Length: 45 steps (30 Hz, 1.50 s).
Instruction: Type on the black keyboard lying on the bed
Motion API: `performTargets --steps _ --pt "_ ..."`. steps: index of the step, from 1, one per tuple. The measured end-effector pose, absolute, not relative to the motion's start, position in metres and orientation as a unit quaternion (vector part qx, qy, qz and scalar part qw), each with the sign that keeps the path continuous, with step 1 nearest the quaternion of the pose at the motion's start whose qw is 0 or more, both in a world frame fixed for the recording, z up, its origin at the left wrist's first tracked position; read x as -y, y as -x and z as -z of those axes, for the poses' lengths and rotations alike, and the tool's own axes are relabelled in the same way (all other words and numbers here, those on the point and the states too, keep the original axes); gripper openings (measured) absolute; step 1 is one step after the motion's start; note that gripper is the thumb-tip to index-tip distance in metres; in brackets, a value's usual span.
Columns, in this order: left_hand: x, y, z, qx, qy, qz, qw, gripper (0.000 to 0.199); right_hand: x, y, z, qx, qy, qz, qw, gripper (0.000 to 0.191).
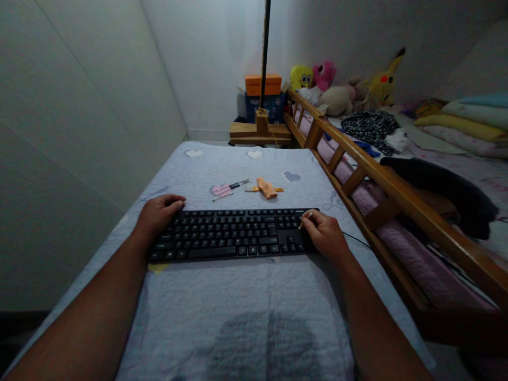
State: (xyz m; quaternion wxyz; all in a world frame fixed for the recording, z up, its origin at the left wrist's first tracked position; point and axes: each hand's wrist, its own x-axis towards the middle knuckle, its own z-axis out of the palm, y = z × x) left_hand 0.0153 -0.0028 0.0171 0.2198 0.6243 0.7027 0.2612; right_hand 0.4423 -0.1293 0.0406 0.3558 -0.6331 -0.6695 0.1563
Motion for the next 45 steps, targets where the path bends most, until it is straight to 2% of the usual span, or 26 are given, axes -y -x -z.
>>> performTargets --steps 35,45 --pt "0.0026 -0.0163 -0.0158 -0.705 -0.617 -0.272 0.219 0.047 0.132 -0.4402 -0.0393 0.671 0.624 -0.159 0.367 0.018" --pt "0.0037 -0.0182 -0.0168 -0.707 -0.611 -0.273 0.229 0.053 0.1317 -0.4403 -0.0394 0.665 0.633 -0.167 0.36 0.02"
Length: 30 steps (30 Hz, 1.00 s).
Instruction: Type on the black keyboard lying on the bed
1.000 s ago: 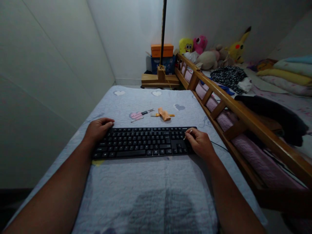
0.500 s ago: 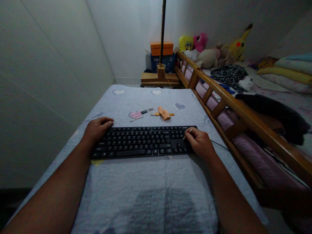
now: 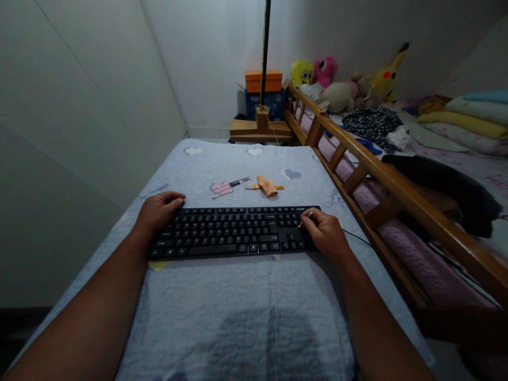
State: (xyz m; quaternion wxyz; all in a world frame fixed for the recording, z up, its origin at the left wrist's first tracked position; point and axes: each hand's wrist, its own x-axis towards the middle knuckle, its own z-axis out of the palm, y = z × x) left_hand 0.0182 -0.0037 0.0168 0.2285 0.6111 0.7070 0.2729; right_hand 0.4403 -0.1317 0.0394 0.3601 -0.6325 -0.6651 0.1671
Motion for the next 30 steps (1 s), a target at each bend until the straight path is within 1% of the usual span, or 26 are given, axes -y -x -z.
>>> performTargets --steps 10,18,30 --pt "0.003 -0.019 -0.021 -0.705 -0.615 -0.274 0.222 0.046 0.131 -0.441 -0.041 0.662 0.637 -0.153 0.365 0.02" --pt "0.003 -0.016 -0.018 -0.699 -0.622 -0.27 0.227 0.047 0.129 -0.444 -0.036 0.66 0.639 -0.147 0.366 0.019" --pt "0.002 -0.014 -0.015 -0.697 -0.624 -0.279 0.217 0.041 0.124 -0.446 -0.029 0.654 0.642 -0.132 0.378 0.02"
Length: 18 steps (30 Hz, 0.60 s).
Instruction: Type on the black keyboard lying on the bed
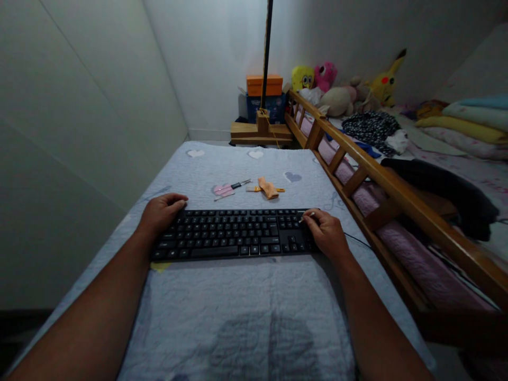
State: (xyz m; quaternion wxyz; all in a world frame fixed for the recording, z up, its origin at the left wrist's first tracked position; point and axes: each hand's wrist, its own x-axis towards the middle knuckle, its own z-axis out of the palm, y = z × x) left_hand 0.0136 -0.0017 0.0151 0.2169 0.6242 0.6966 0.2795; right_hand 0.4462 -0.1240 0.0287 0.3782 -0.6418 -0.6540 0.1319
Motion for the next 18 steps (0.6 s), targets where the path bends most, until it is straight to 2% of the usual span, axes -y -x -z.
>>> performTargets --steps 18 --pt "0.0021 -0.0155 -0.0176 -0.705 -0.615 -0.283 0.214 0.043 0.1174 -0.4455 -0.0233 0.648 0.639 -0.113 0.399 0.019"
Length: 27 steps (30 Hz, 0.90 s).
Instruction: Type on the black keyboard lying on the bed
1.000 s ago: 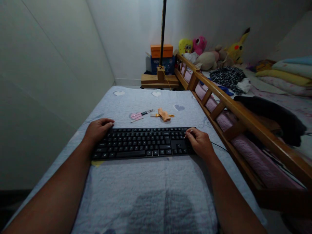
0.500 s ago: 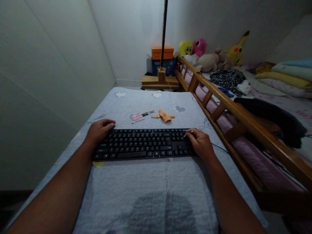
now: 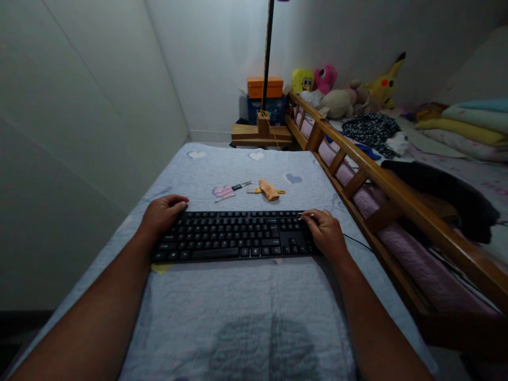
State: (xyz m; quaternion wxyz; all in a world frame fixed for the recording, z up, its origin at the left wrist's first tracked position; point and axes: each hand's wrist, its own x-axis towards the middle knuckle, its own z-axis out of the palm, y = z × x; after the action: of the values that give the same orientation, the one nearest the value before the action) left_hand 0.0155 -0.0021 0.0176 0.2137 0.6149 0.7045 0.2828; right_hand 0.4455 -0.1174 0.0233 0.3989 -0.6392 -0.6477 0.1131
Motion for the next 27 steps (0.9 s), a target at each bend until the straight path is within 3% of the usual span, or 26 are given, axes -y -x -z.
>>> performTargets --steps 27 --pt "-0.0016 -0.0137 -0.0162 -0.698 -0.621 -0.289 0.21 0.038 0.1102 -0.4466 -0.0244 0.647 0.655 -0.094 0.379 0.021"
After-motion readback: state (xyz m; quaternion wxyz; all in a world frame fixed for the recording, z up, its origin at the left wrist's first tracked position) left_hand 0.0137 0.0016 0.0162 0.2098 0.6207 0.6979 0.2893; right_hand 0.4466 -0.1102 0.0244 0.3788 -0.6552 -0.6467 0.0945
